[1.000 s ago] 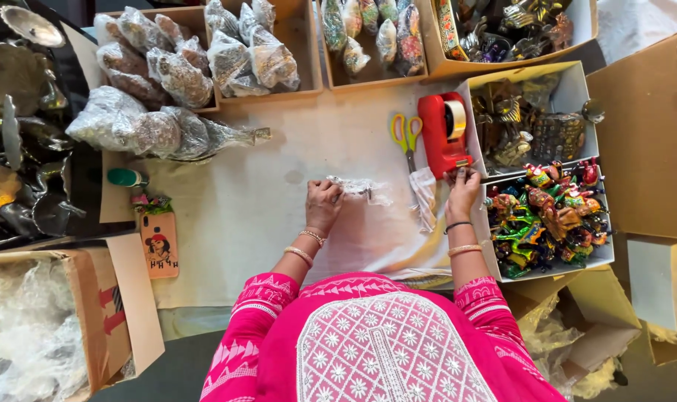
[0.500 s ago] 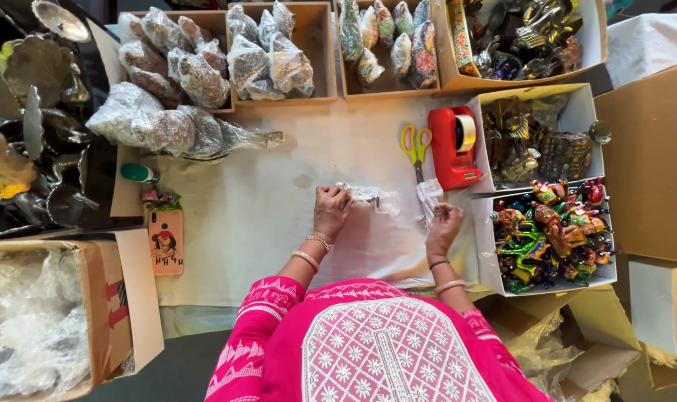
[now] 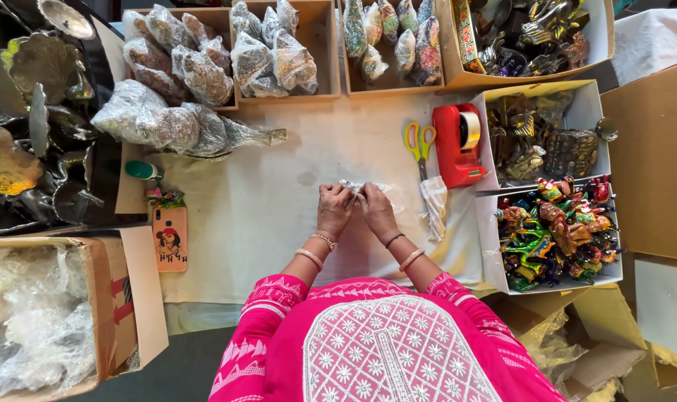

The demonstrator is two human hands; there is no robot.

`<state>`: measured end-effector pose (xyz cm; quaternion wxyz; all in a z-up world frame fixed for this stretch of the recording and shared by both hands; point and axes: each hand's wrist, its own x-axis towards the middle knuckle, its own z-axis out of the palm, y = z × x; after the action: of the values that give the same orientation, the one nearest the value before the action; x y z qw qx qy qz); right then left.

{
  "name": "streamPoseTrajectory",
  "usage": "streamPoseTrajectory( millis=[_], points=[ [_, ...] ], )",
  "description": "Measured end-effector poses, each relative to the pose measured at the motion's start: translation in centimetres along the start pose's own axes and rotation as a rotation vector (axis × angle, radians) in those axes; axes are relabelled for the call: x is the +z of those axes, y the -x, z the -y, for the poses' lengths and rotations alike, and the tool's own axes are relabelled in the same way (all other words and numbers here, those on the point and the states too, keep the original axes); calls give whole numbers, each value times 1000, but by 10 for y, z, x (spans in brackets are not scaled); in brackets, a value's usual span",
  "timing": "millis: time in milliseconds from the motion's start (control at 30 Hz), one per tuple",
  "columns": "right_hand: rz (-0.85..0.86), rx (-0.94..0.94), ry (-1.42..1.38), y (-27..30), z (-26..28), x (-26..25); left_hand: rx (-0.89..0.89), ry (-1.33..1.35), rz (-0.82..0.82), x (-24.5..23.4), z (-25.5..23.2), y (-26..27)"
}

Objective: The person wraps a silver decorative item in bubble wrap, secures it with tape, and places it in a box. They then repeat the process with a smaller decorative item.

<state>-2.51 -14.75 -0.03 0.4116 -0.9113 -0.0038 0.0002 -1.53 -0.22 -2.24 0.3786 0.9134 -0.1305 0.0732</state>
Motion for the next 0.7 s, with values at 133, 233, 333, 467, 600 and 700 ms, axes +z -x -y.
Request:
streamPoseTrajectory(
  millis=[133, 233, 333, 467, 600, 700],
  points=[
    [5, 55, 51, -4, 6, 1, 3, 0, 20, 2, 2, 1],
    [6, 89, 71, -5, 7, 1, -42, 26, 23, -5, -6, -1],
    [11, 122, 94, -7, 12, 1, -46, 12, 49, -6, -6, -1],
    [14, 116, 145, -8, 18, -1, -43, 35, 38, -4, -5, 1],
    [64, 162, 147, -14, 32, -11, -31, 40, 53, -4, -2, 6],
    [140, 218, 161, -20, 29, -15, 62, 60, 32, -19, -10, 1]
  ],
)
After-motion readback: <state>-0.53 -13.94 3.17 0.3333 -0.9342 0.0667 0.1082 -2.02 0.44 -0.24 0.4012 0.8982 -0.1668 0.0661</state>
